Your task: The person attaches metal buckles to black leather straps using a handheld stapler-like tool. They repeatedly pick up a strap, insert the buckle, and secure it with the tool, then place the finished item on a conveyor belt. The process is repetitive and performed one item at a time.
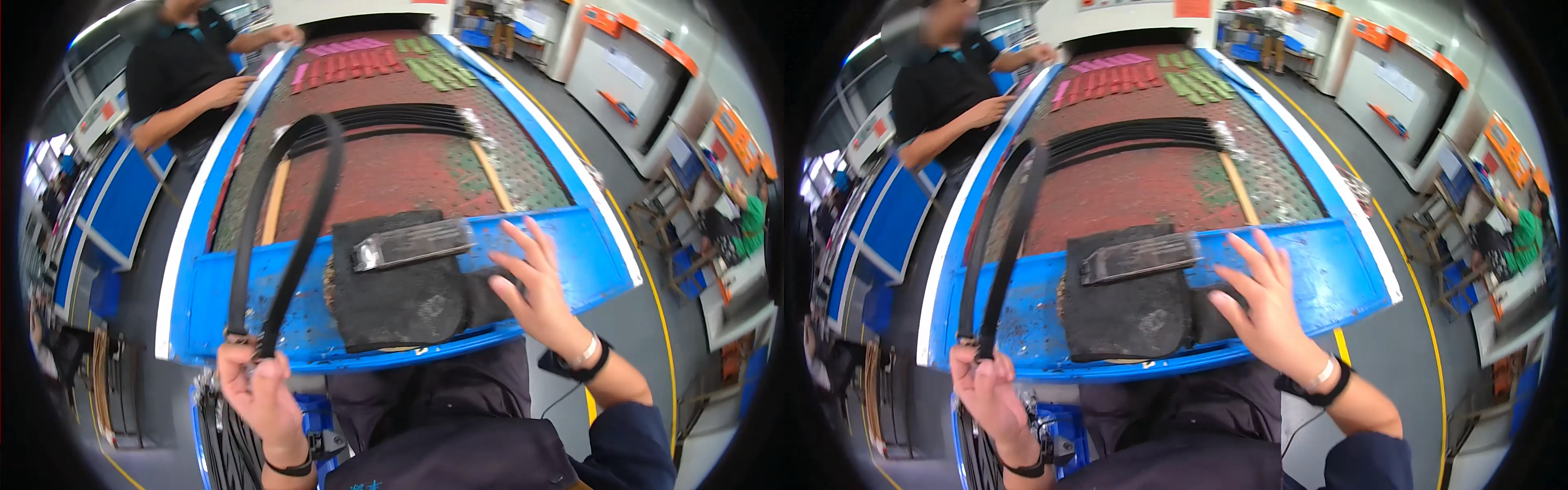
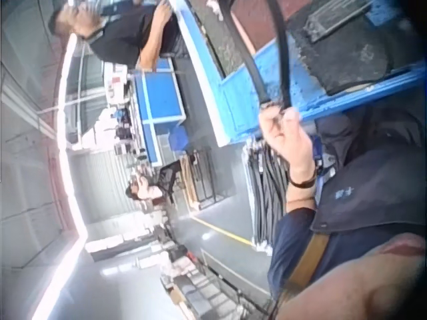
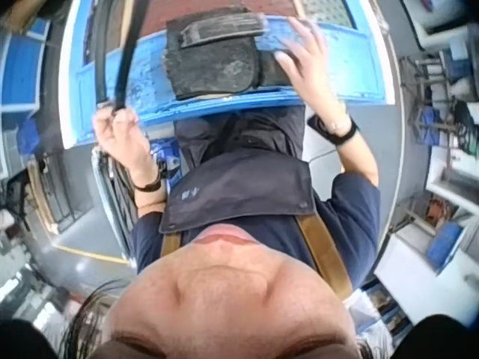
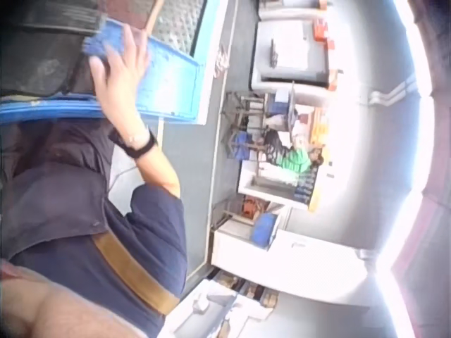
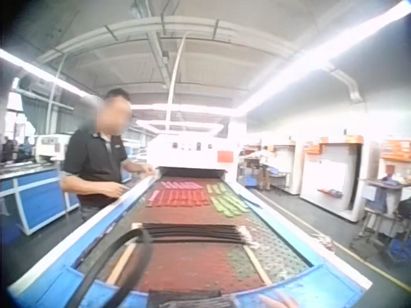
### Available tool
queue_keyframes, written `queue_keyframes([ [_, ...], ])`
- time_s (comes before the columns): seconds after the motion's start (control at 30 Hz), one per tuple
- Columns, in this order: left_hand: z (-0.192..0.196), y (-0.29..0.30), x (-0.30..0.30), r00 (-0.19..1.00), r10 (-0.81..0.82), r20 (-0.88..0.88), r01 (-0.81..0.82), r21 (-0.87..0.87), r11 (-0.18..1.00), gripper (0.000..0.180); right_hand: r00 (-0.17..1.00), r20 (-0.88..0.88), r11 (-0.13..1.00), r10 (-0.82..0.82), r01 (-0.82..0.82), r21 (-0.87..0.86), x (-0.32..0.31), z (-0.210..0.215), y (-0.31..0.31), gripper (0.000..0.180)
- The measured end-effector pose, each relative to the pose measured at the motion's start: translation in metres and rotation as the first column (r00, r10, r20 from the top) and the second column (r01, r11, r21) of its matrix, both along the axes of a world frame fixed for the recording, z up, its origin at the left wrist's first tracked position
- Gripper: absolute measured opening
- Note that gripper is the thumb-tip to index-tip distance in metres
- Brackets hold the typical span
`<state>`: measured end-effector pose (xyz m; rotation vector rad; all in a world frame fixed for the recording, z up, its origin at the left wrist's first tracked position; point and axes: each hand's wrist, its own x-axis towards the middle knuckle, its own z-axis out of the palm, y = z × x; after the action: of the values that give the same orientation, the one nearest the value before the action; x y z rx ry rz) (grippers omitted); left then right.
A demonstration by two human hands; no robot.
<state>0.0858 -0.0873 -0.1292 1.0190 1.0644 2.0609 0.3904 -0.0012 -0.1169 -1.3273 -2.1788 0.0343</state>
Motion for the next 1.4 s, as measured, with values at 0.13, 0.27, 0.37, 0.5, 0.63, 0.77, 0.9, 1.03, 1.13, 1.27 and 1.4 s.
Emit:
queue_keyframes([
  [0.13, 0.002, 0.006, 0.015, 0.943, 0.073, -0.324, -0.082, -0.012, 0.997, 0.019, 0.984, 0.176, 0.996, -0.04, 0.054, -0.074, -0.002, -0.019, -0.03, 0.021],
  [0.27, 0.014, 0.007, 0.03, 0.772, 0.126, -0.623, -0.091, 0.088, 0.992, 0.018, 0.985, 0.172, 0.999, 0.034, -0.028, -0.036, -0.009, 0.002, -0.036, 0.019],
  [0.37, 0.013, 0.006, 0.042, 0.667, 0.163, -0.727, -0.076, 0.15, 0.986, 0.019, 0.975, 0.16, 0.973, 0.154, -0.178, 0.149, -0.022, 0.027, -0.052, 0.025],
  [0.5, 0.013, 0.007, 0.057, 0.605, 0.201, -0.77, -0.049, 0.216, 0.975, 0.023, 0.902, 0.207, 0.856, 0.378, -0.426, 0.294, -0.04, 0.029, -0.06, 0.034],
  [0.63, 0.015, 0.007, 0.057, 0.568, 0.224, -0.792, -0.018, 0.26, 0.965, 0.027, 0.894, 0.216, 0.846, 0.392, -0.442, 0.298, -0.05, 0.026, -0.055, 0.04],
  [0.77, 0.015, 0.006, 0.057, 0.568, 0.237, -0.788, -0.009, 0.283, 0.959, 0.028, 0.903, 0.195, 0.845, 0.383, -0.428, 0.321, -0.053, 0.023, -0.056, 0.039],
  [0.9, 0.013, 0.007, 0.056, 0.558, 0.247, -0.792, 0.004, 0.3, 0.954, 0.029, 0.895, 0.217, 0.849, 0.39, -0.441, 0.292, -0.053, 0.025, -0.056, 0.037],
  [1.03, 0.011, 0.009, 0.055, 0.529, 0.282, -0.801, 0.003, 0.334, 0.943, 0.028, 0.895, 0.146, 0.847, 0.422, -0.446, 0.289, -0.052, 0.029, -0.06, 0.036],
  [1.13, 0.011, 0.01, 0.056, 0.521, 0.3, -0.799, 0.005, 0.355, 0.935, 0.025, 0.905, 0.149, 0.865, 0.399, -0.426, 0.266, -0.055, 0.031, -0.059, 0.035],
  [1.27, 0.01, 0.01, 0.056, 0.491, 0.311, -0.814, 0.025, 0.37, 0.929, 0.022, 0.905, 0.176, 0.872, 0.387, -0.422, 0.25, -0.057, 0.031, -0.056, 0.036],
  [1.4, 0.008, 0.013, 0.057, 0.462, 0.329, -0.824, 0.021, 0.381, 0.924, 0.021, 0.888, 0.157, 0.852, 0.433, -0.46, 0.251, -0.058, 0.031, -0.054, 0.035],
])
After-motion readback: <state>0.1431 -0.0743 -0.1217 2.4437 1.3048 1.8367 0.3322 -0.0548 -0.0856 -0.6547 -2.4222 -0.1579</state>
